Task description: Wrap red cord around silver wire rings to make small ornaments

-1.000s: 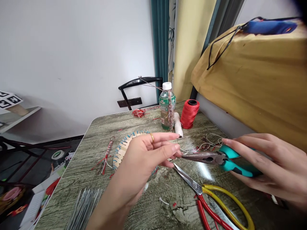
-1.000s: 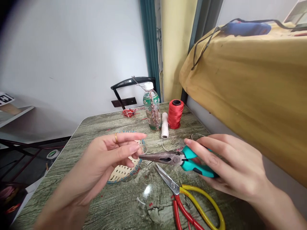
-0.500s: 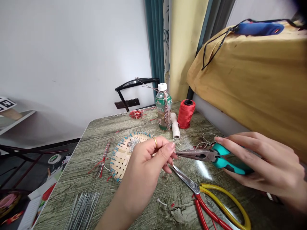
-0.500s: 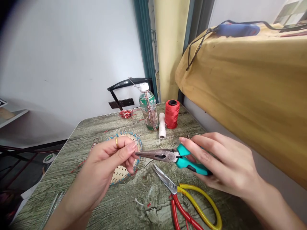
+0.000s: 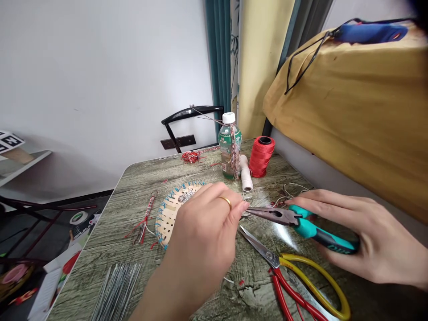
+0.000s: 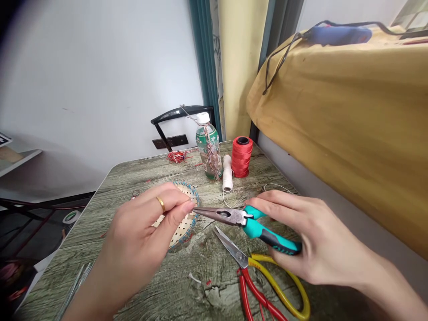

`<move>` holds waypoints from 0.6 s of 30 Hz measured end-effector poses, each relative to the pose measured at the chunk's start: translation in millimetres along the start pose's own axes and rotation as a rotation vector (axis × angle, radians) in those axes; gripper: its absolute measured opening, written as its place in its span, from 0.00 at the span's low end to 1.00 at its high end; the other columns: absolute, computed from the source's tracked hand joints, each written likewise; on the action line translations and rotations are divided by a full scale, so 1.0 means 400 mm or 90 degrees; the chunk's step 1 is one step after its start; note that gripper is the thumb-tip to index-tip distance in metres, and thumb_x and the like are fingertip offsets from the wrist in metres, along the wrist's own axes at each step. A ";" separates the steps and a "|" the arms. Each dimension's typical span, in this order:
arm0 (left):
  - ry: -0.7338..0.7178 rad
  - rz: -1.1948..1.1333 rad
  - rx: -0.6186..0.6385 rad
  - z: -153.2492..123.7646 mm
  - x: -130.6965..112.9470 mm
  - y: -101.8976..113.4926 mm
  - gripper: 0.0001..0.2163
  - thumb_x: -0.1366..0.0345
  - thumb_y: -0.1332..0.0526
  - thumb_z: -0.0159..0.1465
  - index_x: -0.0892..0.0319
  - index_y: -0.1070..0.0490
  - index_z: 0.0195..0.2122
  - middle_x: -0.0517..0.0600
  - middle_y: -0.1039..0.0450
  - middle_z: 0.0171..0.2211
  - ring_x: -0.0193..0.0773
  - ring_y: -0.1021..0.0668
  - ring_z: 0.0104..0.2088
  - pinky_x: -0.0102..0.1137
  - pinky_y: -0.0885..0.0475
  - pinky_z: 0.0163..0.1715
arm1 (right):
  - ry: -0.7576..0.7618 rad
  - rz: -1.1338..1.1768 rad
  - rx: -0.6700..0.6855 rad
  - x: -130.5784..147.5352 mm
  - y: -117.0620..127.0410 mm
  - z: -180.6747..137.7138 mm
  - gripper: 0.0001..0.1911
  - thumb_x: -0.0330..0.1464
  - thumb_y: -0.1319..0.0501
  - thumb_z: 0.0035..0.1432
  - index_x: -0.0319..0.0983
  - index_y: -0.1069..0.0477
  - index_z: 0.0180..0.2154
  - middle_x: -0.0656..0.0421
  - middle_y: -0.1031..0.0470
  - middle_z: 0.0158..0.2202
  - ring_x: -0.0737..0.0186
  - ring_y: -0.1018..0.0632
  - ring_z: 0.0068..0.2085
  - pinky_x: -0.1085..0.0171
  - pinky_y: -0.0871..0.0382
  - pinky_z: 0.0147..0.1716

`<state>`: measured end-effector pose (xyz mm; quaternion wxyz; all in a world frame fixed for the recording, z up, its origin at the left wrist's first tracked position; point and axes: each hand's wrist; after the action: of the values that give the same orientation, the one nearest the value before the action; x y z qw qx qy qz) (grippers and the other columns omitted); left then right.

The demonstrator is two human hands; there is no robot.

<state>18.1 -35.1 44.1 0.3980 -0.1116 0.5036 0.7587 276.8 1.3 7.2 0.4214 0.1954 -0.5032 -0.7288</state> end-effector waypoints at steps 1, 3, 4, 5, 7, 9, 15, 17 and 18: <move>-0.008 0.008 -0.007 0.002 0.002 -0.001 0.11 0.73 0.48 0.64 0.60 0.34 0.25 0.46 0.36 0.24 0.34 0.35 0.28 0.31 0.42 0.28 | -0.017 0.022 0.022 0.004 0.003 0.000 0.28 0.29 0.39 0.47 0.44 0.37 0.53 0.55 0.27 0.47 0.55 0.23 0.44 0.64 0.24 0.37; 0.021 -0.012 -0.016 0.005 0.005 -0.003 0.12 0.72 0.48 0.64 0.60 0.35 0.23 0.46 0.37 0.23 0.33 0.35 0.27 0.31 0.42 0.27 | -0.033 0.074 0.058 0.014 0.010 0.002 0.31 0.28 0.39 0.45 0.46 0.39 0.53 0.58 0.27 0.48 0.55 0.23 0.46 0.66 0.24 0.37; 0.056 -0.039 -0.021 0.005 0.006 -0.004 0.13 0.71 0.47 0.64 0.59 0.37 0.22 0.45 0.38 0.22 0.32 0.35 0.25 0.30 0.42 0.26 | -0.038 0.100 0.071 0.019 0.011 0.005 0.32 0.27 0.39 0.45 0.47 0.40 0.54 0.58 0.28 0.49 0.55 0.24 0.47 0.66 0.24 0.38; 0.103 -0.079 -0.021 0.005 0.007 -0.004 0.14 0.70 0.47 0.64 0.59 0.38 0.20 0.44 0.40 0.20 0.31 0.36 0.23 0.30 0.42 0.24 | -0.048 0.122 0.077 0.024 0.011 0.010 0.32 0.28 0.39 0.45 0.47 0.40 0.54 0.58 0.29 0.49 0.54 0.24 0.48 0.65 0.24 0.39; 0.208 -0.185 -0.028 0.004 0.011 -0.003 0.15 0.65 0.45 0.63 0.58 0.38 0.18 0.42 0.43 0.17 0.30 0.38 0.20 0.29 0.45 0.19 | -0.085 0.138 0.050 0.034 0.003 0.022 0.30 0.28 0.39 0.46 0.45 0.39 0.53 0.56 0.31 0.49 0.54 0.26 0.48 0.63 0.26 0.43; 0.308 -0.318 -0.036 0.004 0.017 -0.003 0.13 0.63 0.43 0.61 0.58 0.33 0.20 0.43 0.39 0.17 0.29 0.37 0.19 0.27 0.44 0.17 | -0.111 0.117 -0.041 0.038 -0.011 0.033 0.26 0.29 0.40 0.49 0.41 0.37 0.52 0.52 0.33 0.47 0.54 0.27 0.47 0.60 0.27 0.43; 0.450 -0.566 -0.035 0.021 0.021 -0.006 0.13 0.66 0.40 0.55 0.59 0.34 0.14 0.43 0.40 0.14 0.26 0.39 0.16 0.24 0.48 0.13 | 0.052 -0.107 -0.287 0.018 -0.047 0.027 0.38 0.27 0.37 0.46 0.38 0.41 0.60 0.50 0.31 0.41 0.53 0.27 0.37 0.57 0.30 0.33; 0.472 -0.574 -0.030 0.024 0.017 -0.006 0.13 0.66 0.40 0.53 0.59 0.35 0.13 0.43 0.42 0.13 0.26 0.42 0.15 0.25 0.50 0.13 | 0.107 -0.177 -0.286 0.011 -0.051 0.022 0.40 0.28 0.37 0.46 0.39 0.44 0.62 0.49 0.30 0.38 0.51 0.26 0.35 0.56 0.31 0.30; 0.475 -0.568 -0.029 0.024 0.015 -0.007 0.13 0.66 0.41 0.53 0.59 0.36 0.12 0.42 0.43 0.12 0.26 0.43 0.15 0.25 0.51 0.14 | 0.113 -0.200 -0.275 0.010 -0.052 0.021 0.40 0.29 0.36 0.47 0.39 0.45 0.62 0.49 0.29 0.38 0.50 0.26 0.35 0.55 0.31 0.29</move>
<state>18.2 -23.5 43.4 0.4725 -0.5811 0.4976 0.4376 260.1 5.6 -7.4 0.3774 0.2399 -0.2604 -0.8557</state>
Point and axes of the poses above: each hand's wrist, its own z-axis towards the middle knuckle, its own y-axis out of the back of the hand, x = y × z
